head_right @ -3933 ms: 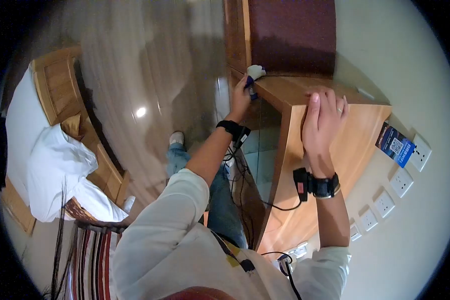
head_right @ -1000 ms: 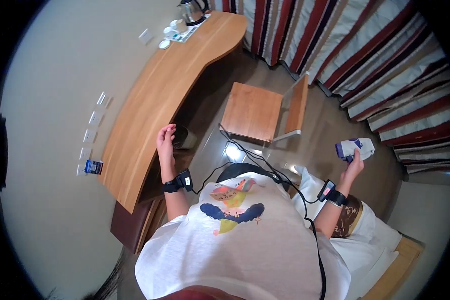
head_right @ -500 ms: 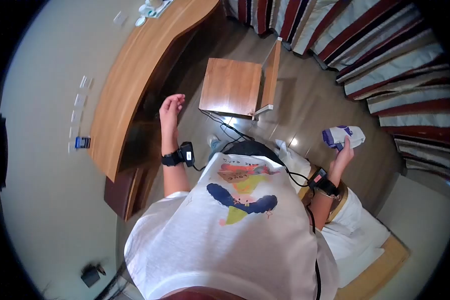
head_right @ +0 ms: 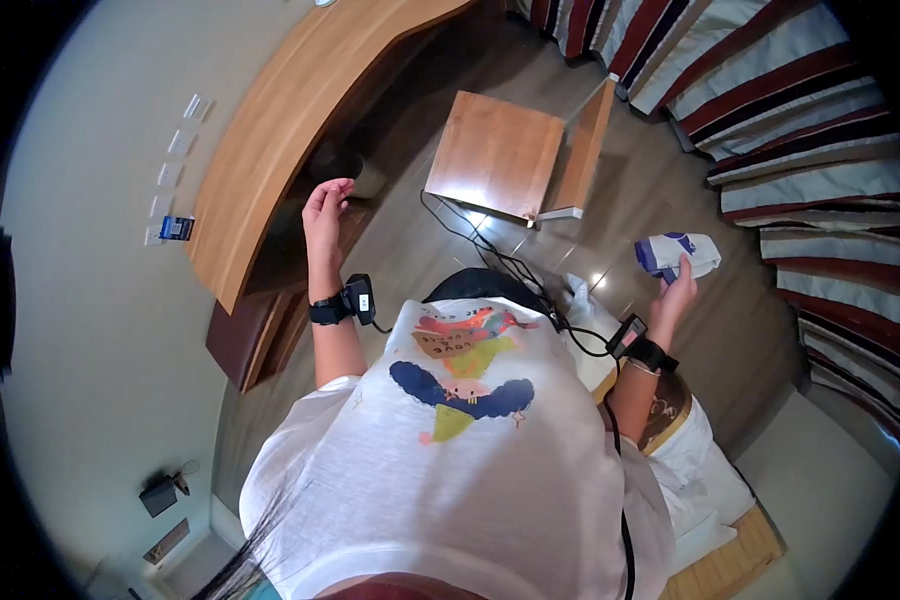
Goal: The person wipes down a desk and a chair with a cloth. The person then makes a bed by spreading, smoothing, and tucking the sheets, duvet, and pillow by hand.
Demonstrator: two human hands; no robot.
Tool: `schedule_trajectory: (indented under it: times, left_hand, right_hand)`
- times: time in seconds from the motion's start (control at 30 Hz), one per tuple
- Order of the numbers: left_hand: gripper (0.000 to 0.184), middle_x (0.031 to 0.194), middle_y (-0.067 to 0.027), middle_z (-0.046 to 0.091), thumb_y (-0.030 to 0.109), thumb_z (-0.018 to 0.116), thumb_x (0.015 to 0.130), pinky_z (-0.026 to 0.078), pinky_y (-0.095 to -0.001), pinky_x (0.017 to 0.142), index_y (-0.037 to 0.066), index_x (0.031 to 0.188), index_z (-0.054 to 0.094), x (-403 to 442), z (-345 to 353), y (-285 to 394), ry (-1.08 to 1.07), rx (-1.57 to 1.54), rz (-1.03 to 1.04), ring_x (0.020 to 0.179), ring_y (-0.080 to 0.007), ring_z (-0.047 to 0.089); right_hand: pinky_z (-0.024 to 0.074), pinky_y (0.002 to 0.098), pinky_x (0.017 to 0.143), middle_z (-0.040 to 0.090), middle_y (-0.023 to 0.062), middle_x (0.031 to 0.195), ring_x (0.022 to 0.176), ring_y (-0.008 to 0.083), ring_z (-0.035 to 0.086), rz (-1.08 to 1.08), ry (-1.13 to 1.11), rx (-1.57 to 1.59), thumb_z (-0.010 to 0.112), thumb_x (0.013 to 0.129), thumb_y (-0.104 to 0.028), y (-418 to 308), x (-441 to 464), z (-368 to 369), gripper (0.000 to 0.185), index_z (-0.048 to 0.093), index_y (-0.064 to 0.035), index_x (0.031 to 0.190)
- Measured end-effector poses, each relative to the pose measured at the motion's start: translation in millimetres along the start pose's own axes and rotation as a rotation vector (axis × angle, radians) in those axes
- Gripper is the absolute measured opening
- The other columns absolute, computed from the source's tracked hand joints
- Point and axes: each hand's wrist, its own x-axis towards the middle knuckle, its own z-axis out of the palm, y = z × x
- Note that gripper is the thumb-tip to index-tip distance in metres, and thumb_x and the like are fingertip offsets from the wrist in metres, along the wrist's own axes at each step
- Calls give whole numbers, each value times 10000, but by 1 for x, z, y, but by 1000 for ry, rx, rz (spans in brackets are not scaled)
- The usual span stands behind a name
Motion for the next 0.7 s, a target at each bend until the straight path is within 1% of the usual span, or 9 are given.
schedule_trajectory:
  times: [0.13, 0.23, 0.33, 0.4, 0.47, 0.53, 0.57, 0.63, 0.7]
  left_hand:
    - [176, 863, -29, 574, 167, 432, 824, 371, -182, 657, 45, 860, 554, 5, -33, 0, 37, -22, 55, 793, -75, 512]
    - [176, 868, -30, 573, 168, 432, 824, 370, -181, 657, 46, 863, 553, -1, -47, -5, 57, -32, 47, 798, -76, 511]
    - [175, 874, -31, 572, 170, 435, 824, 370, -181, 658, 47, 865, 552, -7, -57, -7, 23, -43, 23, 801, -79, 511]
    - [178, 878, -31, 572, 174, 433, 825, 372, -182, 658, 47, 867, 551, -9, -64, -14, 52, 14, -2, 802, -81, 511]
    - [174, 877, -34, 572, 168, 436, 824, 373, -179, 655, 45, 870, 550, -10, -71, -24, 35, -33, -7, 797, -81, 513]
    - [167, 879, -41, 571, 158, 441, 822, 377, -176, 647, 41, 871, 549, -13, -76, -28, 55, -81, 1, 791, -79, 515]
    - [167, 879, -41, 571, 158, 441, 822, 377, -176, 647, 41, 871, 549, -15, -79, -30, 44, -84, 0, 791, -79, 515]
    - [161, 871, -46, 573, 148, 445, 820, 384, -170, 634, 38, 872, 550, -14, -81, -35, 73, -138, -37, 779, -76, 518]
    - [162, 865, -46, 574, 147, 443, 820, 387, -168, 627, 36, 871, 550, -13, -81, -44, 58, -145, -55, 771, -74, 520]
  right_hand:
    - [409, 273, 654, 531, 51, 911, 810, 143, 516, 61, 1, -45, 579, 710, -198, 10, -25, 22, 310, 488, -32, 957]
    - [406, 270, 659, 530, 46, 909, 810, 142, 515, 45, -59, -46, 580, 710, -202, 19, -41, 34, 316, 485, -35, 960]
    - [400, 266, 668, 529, 38, 908, 802, 140, 518, 56, -101, -43, 579, 710, -203, 30, -49, 45, 315, 483, -36, 959]
    - [399, 259, 662, 532, 37, 899, 796, 137, 519, 72, -92, -49, 577, 711, -201, 37, -59, 50, 303, 487, -37, 949]
    - [399, 252, 656, 535, 35, 890, 790, 135, 521, 86, -78, -61, 576, 712, -199, 38, -64, 49, 290, 490, -39, 938]
    - [403, 244, 586, 536, 44, 851, 748, 128, 520, 93, -70, -98, 578, 707, -180, 38, -68, 47, 259, 494, -30, 901]
    - [403, 244, 586, 536, 44, 851, 748, 128, 520, 87, -60, -97, 578, 707, -180, 37, -69, 45, 259, 494, -30, 901]
    - [367, 211, 530, 538, 29, 822, 692, 108, 515, 49, -74, -93, 582, 702, -192, 31, -70, 44, 246, 497, -45, 879]
    - [367, 205, 530, 539, 25, 813, 680, 105, 516, 14, -57, -105, 582, 702, -195, 19, -75, 39, 241, 501, -46, 872]
